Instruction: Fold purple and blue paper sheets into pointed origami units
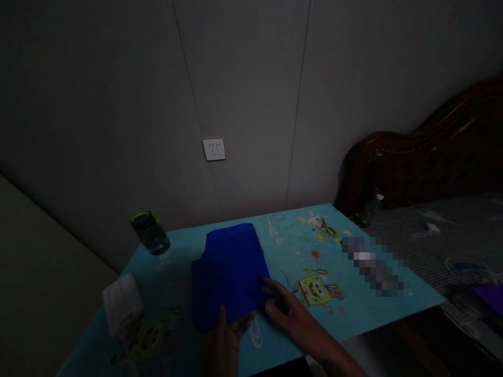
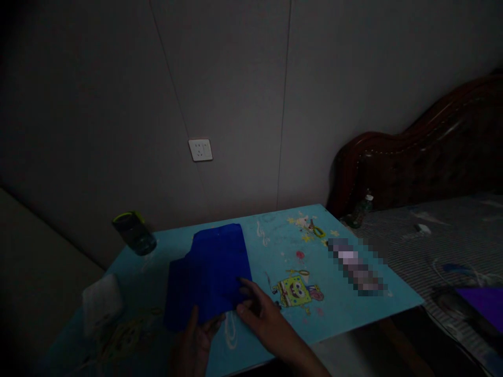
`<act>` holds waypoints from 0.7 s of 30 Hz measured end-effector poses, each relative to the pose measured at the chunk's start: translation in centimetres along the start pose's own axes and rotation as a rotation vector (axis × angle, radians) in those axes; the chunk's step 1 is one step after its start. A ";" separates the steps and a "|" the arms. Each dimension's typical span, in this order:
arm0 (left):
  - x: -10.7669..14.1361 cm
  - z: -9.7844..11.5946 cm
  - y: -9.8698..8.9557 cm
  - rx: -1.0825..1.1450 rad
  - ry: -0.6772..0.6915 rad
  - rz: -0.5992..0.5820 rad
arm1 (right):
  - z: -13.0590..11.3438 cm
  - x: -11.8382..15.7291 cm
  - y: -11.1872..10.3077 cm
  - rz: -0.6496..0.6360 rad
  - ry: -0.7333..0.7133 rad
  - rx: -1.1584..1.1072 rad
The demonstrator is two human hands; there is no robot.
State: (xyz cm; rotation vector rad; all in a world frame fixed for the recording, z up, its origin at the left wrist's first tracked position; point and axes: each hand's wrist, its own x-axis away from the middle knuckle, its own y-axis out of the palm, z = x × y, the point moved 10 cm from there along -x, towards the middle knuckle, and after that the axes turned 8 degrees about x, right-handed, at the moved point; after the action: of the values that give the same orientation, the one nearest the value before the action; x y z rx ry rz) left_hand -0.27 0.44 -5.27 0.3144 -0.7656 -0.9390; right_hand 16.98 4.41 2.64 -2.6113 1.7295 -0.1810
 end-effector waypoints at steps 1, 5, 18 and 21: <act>0.3 -0.3 0.1 0.046 -0.028 0.002 | 0.3 -0.1 -0.3 0.037 0.004 -0.003; 1.1 -0.8 0.3 0.125 -0.101 -0.004 | 1.5 -0.9 -1.0 0.110 0.021 -0.025; 1.6 -0.6 1.0 0.121 -0.185 -0.153 | 2.0 -1.7 -2.4 0.237 -0.018 -0.049; 1.6 0.2 1.0 0.079 -0.160 -0.198 | 2.2 -1.8 -2.2 0.161 0.037 0.030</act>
State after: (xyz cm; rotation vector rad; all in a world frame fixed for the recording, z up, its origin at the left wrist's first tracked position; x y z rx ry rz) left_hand 0.80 -0.28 -3.87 0.3928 -0.9321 -1.1315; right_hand 18.47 6.80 0.46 -2.4494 1.9222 -0.2527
